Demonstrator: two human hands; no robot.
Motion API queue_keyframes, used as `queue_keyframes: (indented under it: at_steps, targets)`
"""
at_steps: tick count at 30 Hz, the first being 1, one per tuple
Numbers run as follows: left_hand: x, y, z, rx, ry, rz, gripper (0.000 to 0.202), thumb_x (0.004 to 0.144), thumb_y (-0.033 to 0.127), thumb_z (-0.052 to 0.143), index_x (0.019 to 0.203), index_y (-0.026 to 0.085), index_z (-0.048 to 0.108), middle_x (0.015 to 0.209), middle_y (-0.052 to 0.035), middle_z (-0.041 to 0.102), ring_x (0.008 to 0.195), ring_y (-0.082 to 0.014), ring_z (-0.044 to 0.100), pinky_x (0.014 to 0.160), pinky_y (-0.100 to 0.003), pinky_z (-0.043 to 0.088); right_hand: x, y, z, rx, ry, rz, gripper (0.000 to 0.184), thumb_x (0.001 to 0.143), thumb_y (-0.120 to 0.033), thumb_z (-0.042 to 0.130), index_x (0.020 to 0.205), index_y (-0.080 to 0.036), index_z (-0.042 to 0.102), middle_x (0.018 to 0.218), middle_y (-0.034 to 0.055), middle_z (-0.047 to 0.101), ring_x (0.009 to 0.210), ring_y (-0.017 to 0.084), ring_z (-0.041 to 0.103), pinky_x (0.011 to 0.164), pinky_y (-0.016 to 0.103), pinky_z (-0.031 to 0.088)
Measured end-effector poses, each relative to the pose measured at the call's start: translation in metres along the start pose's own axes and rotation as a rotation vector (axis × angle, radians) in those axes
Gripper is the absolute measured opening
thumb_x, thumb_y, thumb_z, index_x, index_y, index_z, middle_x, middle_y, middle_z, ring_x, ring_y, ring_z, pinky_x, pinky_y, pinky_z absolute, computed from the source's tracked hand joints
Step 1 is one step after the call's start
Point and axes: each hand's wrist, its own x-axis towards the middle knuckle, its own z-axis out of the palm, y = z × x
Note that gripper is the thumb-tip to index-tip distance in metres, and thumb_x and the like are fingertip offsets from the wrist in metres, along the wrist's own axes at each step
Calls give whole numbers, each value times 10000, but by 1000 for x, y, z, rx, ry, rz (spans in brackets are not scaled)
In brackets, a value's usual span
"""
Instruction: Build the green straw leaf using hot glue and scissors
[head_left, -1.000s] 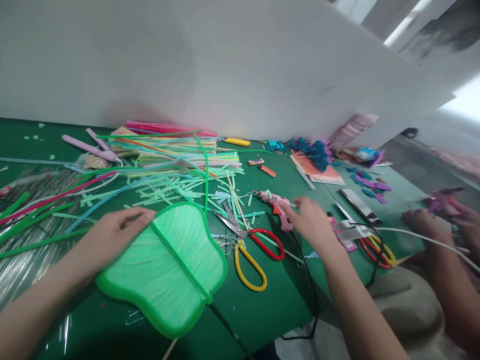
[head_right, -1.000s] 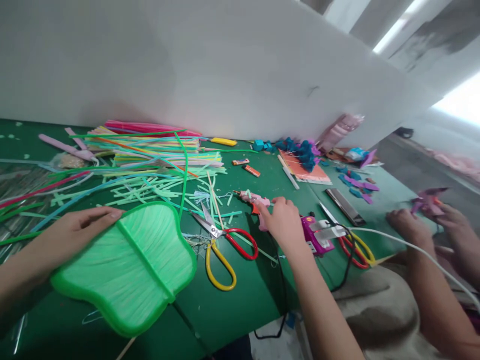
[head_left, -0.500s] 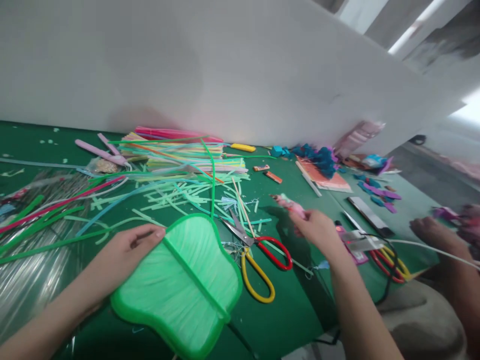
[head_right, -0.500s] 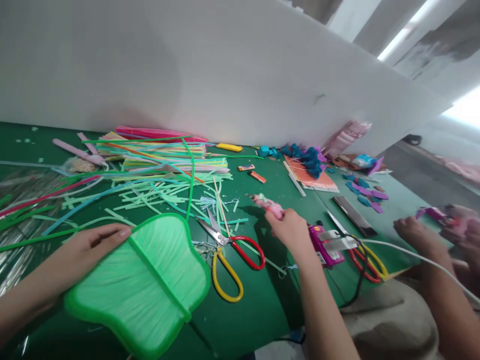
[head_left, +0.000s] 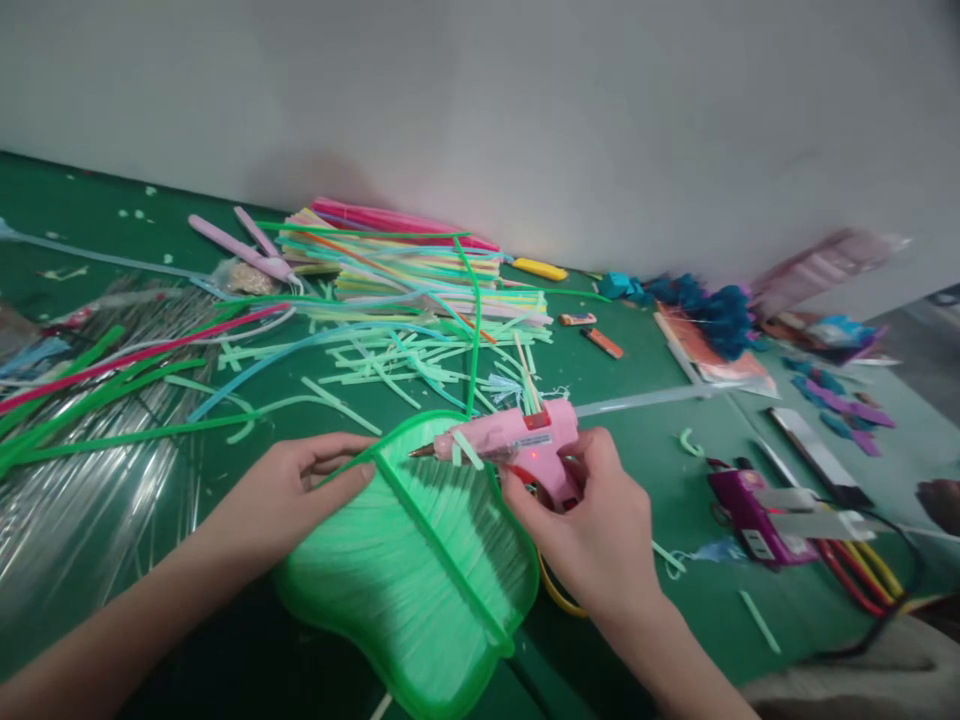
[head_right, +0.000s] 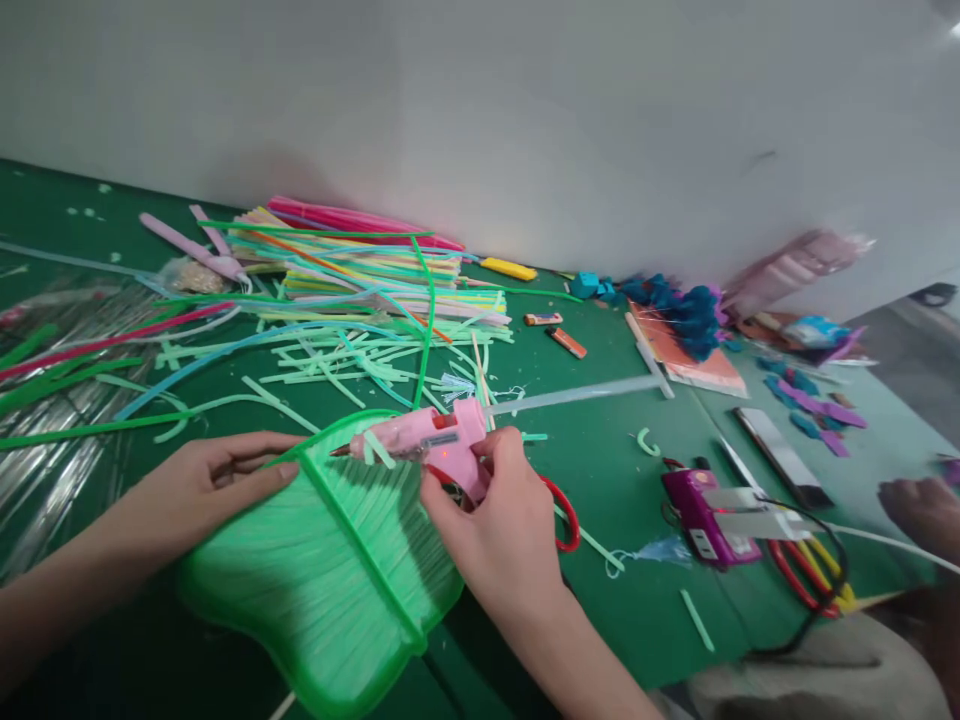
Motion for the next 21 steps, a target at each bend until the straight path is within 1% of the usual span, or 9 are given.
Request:
queue_keyframes:
  at_steps: [3, 7, 11, 14, 18, 21]
  targets:
    - [1, 1, 2, 13, 6, 37, 516, 677, 611, 769, 1023, 229, 785, 872, -35, 828, 807, -241, 775, 714, -260, 604, 2, -2, 7, -27, 18, -48, 353, 725, -325, 757, 805, -266, 418, 485, -139, 452, 359, 83, 401, 355, 196, 340]
    - [2, 3, 4, 59, 60, 87, 484, 673, 604, 748, 972, 228, 805, 822, -41, 825, 759, -256, 771, 699, -293, 620, 1, -4, 11, -66, 17, -123, 348, 735, -303, 755, 822, -261, 421, 503, -139, 479, 366, 82, 443, 375, 189, 371]
    - [0, 4, 7, 100, 102, 149, 452, 694, 594, 735, 953, 234, 820, 876, -53, 830, 794, -274, 775, 710, -315, 635, -1, -6, 15, -100, 50, -190, 317, 765, -307, 727, 840, -256, 423, 533, -125, 521, 372, 86, 479, 390, 196, 393]
    - [0, 3, 7, 118, 113, 192, 439, 719, 603, 721, 952, 246, 827, 899, -51, 832, 808, -278, 777, 704, -318, 639, -1, -5, 17, -123, 67, -217, 297, 778, -302, 714, 848, -253, 429, 548, -120, 531, 376, 88, 489, 398, 201, 401]
    - [0, 0, 7, 142, 101, 193, 461, 728, 608, 719, 992, 246, 827, 888, -52, 831, 793, -277, 778, 690, -315, 640, -1, -5, 18, -129, 58, -230, 306, 782, -303, 726, 863, -252, 436, 564, -118, 545, 382, 86, 501, 393, 193, 400]
    - [1, -2, 6, 137, 126, 206, 483, 736, 621, 709, 1015, 245, 824, 894, -54, 832, 797, -277, 779, 692, -313, 640, -1, -6, 19, -123, 56, -235, 334, 773, -294, 747, 860, -254, 428, 563, -126, 543, 378, 75, 494, 388, 178, 391]
